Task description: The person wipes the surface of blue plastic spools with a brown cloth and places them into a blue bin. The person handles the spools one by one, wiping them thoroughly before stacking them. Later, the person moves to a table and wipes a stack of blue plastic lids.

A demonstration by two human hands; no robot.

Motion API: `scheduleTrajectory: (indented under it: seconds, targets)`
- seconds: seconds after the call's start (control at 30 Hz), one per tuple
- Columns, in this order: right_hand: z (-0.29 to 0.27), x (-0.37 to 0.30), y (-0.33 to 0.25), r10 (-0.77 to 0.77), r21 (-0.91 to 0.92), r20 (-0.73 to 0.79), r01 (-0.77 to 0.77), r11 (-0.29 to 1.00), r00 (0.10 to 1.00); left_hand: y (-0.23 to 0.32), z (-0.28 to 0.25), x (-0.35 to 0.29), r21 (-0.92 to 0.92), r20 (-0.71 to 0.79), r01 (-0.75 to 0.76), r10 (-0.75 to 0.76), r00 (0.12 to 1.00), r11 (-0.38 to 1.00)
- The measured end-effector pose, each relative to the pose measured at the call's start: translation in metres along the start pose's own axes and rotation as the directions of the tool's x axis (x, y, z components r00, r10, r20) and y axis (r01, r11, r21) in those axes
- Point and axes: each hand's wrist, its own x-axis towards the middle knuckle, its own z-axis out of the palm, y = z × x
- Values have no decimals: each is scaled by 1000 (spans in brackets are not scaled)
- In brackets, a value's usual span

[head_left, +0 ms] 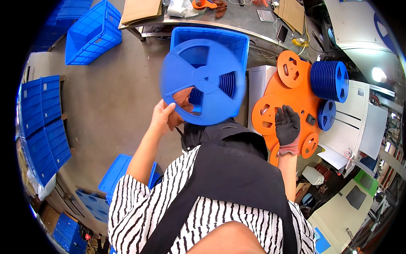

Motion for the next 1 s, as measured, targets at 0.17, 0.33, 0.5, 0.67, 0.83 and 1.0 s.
scheduleTrajectory:
  seconds: [0.17, 0.33, 0.5, 0.67, 0.83, 1.0]
  targets:
    - [-6, -11, 17, 5, -118, -23, -7, 993, 1000, -43, -63, 53, 862, -286, 158, 204, 936, 483]
    - [-5, -23, 20, -26, -269, -19, 20, 963, 999, -88, -83, 100, 934, -338, 269, 340, 878, 234]
    - [-33, 4, 13, 24, -227, 129, 6, 974, 991, -156, -140, 144, 956, -201, 70, 463, 863, 284]
    - [-68, 42, -49, 30, -249, 39, -19, 968, 999, -194, -83, 165, 15, -94, 178, -176, 980, 984]
    - [-158, 122, -123, -117, -231, -206, 67, 971, 972, -183, 47, 138, 275, -342, 628, -536, 772, 728]
    - [-177, 252, -245, -406, -575, -131, 264, 775, 905, -232, 61, 127, 828, -29, 364, -615, 788, 427]
